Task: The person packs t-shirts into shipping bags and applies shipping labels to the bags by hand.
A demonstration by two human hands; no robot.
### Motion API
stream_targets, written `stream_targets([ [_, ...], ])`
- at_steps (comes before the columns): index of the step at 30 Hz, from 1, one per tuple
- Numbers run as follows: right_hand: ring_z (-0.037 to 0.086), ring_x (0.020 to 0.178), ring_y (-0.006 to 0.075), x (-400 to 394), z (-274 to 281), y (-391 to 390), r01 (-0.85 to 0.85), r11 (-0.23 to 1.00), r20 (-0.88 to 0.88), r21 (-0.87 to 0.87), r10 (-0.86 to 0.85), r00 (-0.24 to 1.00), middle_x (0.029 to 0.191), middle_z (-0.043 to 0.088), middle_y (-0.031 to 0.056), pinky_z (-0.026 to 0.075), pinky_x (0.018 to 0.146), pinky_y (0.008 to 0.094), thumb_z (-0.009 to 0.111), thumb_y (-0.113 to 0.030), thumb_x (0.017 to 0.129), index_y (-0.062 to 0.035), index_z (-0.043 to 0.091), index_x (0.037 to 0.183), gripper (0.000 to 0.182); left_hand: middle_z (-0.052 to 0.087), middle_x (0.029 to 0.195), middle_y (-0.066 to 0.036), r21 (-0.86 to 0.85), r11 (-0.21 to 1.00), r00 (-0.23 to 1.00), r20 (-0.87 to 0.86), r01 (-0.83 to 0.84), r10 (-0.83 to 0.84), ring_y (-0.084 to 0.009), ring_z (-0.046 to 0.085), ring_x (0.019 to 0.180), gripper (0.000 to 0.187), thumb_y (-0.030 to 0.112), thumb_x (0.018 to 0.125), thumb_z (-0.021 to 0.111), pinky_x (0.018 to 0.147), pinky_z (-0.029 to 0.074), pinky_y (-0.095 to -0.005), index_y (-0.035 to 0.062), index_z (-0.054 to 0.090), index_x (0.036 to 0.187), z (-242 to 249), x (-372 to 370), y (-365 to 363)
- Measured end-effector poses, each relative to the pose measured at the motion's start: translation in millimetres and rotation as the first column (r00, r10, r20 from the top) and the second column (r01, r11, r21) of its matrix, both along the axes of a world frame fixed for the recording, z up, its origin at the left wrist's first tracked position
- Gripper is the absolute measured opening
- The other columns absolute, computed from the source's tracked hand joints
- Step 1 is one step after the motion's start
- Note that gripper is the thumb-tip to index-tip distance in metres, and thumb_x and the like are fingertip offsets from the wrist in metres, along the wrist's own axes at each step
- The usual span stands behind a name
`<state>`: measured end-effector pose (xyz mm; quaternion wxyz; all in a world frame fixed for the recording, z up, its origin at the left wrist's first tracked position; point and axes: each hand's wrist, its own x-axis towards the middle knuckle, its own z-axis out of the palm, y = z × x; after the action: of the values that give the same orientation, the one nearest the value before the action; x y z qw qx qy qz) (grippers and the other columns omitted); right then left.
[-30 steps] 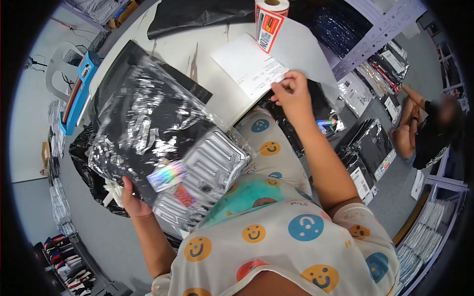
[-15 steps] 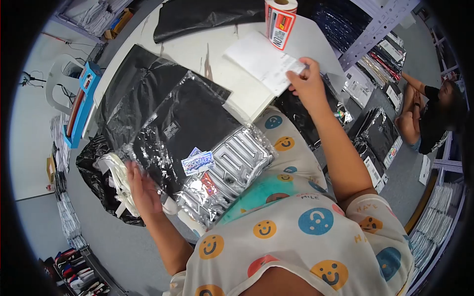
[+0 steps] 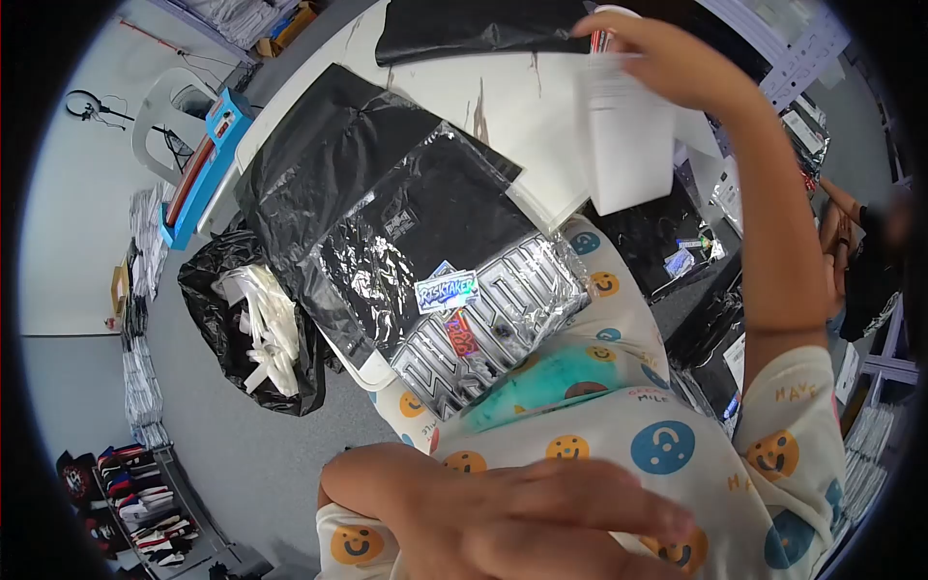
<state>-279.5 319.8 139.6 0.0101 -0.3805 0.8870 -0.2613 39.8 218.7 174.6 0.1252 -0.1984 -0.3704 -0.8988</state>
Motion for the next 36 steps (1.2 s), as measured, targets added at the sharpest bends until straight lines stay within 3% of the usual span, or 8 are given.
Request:
stream_targets([
  [3, 0.055, 0.094, 0.0231, -31, -47, -56, -0.107, 0.972, -0.132, 0.211, 0.137, 0.982, 0.098, 0.057, 0.0096, 0.044, 0.08, 0.034, 0.048, 0.004, 0.079, -0.0178, 0.05, 0.117, 0.044, 0.041, 0.112, -0.037, 0.18, 0.953, 0.894, -0.423, 0.244, -0.149, -0.0477, 0.047, 0.098, 0.061, 0.05, 0.088, 0.039, 0.078, 0.042, -0.0538, -0.0057, 0.06, 0.104, -17, -24, -1],
  [4, 0.054, 0.096, 0.0237, -37, -64, -68, -0.118, 0.972, -0.197, 0.202, 0.159, 0.967, 0.101, 0.057, 0.0097, 0.043, 0.081, 0.0343, 0.048, 0.004, 0.078, -0.0167, 0.05, 0.117, 0.043, 0.039, 0.112, -0.04, 0.406, 0.87, 0.897, -0.433, 0.28, -0.086, -0.0488, 0.046, 0.098, 0.064, 0.05, 0.088, 0.039, 0.078, 0.042, -0.0538, -0.0082, 0.059, 0.104, -16, -15, 25],
  [9, 0.05, 0.104, 0.0256, -41, -106, -92, -0.193, 0.979, -0.448, -0.066, 0.143, 0.882, 0.109, 0.055, 0.0089, 0.038, 0.09, 0.0352, 0.051, 0.002, 0.078, -0.012, 0.051, 0.115, 0.04, 0.039, 0.108, -0.041, 0.579, 0.775, 0.965, -0.206, 0.254, -0.163, -0.049, 0.047, 0.095, 0.075, 0.054, 0.085, 0.041, 0.078, 0.041, -0.0541, -0.0179, 0.054, 0.099, -2, -23, 20],
  [11, 0.05, 0.103, 0.0256, -31, -99, -76, -0.179, 0.957, -0.333, -0.229, 0.096, 0.938, 0.108, 0.055, 0.0093, 0.038, 0.091, 0.0356, 0.052, 0.002, 0.077, -0.0114, 0.053, 0.113, 0.038, 0.042, 0.105, -0.038, 0.699, 0.699, 0.968, 0.042, 0.148, -0.246, -0.0474, 0.049, 0.092, 0.072, 0.055, 0.084, 0.043, 0.077, 0.042, -0.0528, -0.0147, 0.057, 0.092, 13, -11, 15],
  [15, 0.052, 0.099, 0.0284, 4, -103, -31, -0.05, 0.902, -0.219, -0.428, -0.05, 0.974, 0.1, 0.056, 0.0108, 0.04, 0.087, 0.0342, 0.054, -0.001, 0.077, -0.0103, 0.057, 0.107, 0.031, 0.044, 0.104, -0.036, 0.511, 0.836, 0.978, -0.051, 0.201, -0.205, -0.0458, 0.05, 0.089, 0.067, 0.055, 0.084, 0.044, 0.076, 0.042, -0.0518, -0.0109, 0.058, 0.088, 0, -28, 7],
  [24, 0.05, 0.102, 0.0303, 62, -137, -13, 0.12, 0.904, -0.077, -0.411, -0.165, 0.983, 0.103, 0.055, 0.0128, 0.038, 0.088, 0.0374, 0.059, -0.013, 0.077, -0.0067, 0.06, 0.099, 0.023, 0.04, 0.113, -0.038, 0.325, 0.93, 0.983, -0.124, 0.169, -0.136, -0.0462, 0.049, 0.094, 0.073, 0.057, 0.085, 0.037, 0.079, 0.04, -0.0549, -0.0131, 0.056, 0.097, 5, -13, 12],
  [31, 0.041, 0.115, 0.0313, 54, -165, -29, 0.206, 0.926, -0.353, -0.316, -0.316, 0.881, 0.117, 0.05, 0.0131, 0.027, 0.097, 0.0451, 0.059, -0.025, 0.077, -0.0111, 0.062, 0.102, 0.029, 0.035, 0.118, -0.039, 0.477, 0.803, 0.913, -0.359, 0.357, -0.192, -0.0476, 0.045, 0.102, 0.081, 0.061, 0.085, 0.031, 0.082, 0.039, -0.0567, -0.0143, 0.056, 0.101, 1, 0, 35],
  [36, 0.039, 0.118, 0.0317, 54, -167, -29, 0.23, 0.932, -0.386, -0.281, -0.329, 0.862, 0.119, 0.049, 0.0125, 0.027, 0.098, 0.0439, 0.058, -0.024, 0.077, -0.0133, 0.061, 0.104, 0.029, 0.036, 0.114, -0.039, 0.353, 0.833, 0.853, -0.462, 0.426, -0.241, -0.0466, 0.043, 0.103, 0.081, 0.063, 0.083, 0.033, 0.084, 0.039, -0.054, -0.0131, 0.059, 0.095, -3, -4, 31],
])
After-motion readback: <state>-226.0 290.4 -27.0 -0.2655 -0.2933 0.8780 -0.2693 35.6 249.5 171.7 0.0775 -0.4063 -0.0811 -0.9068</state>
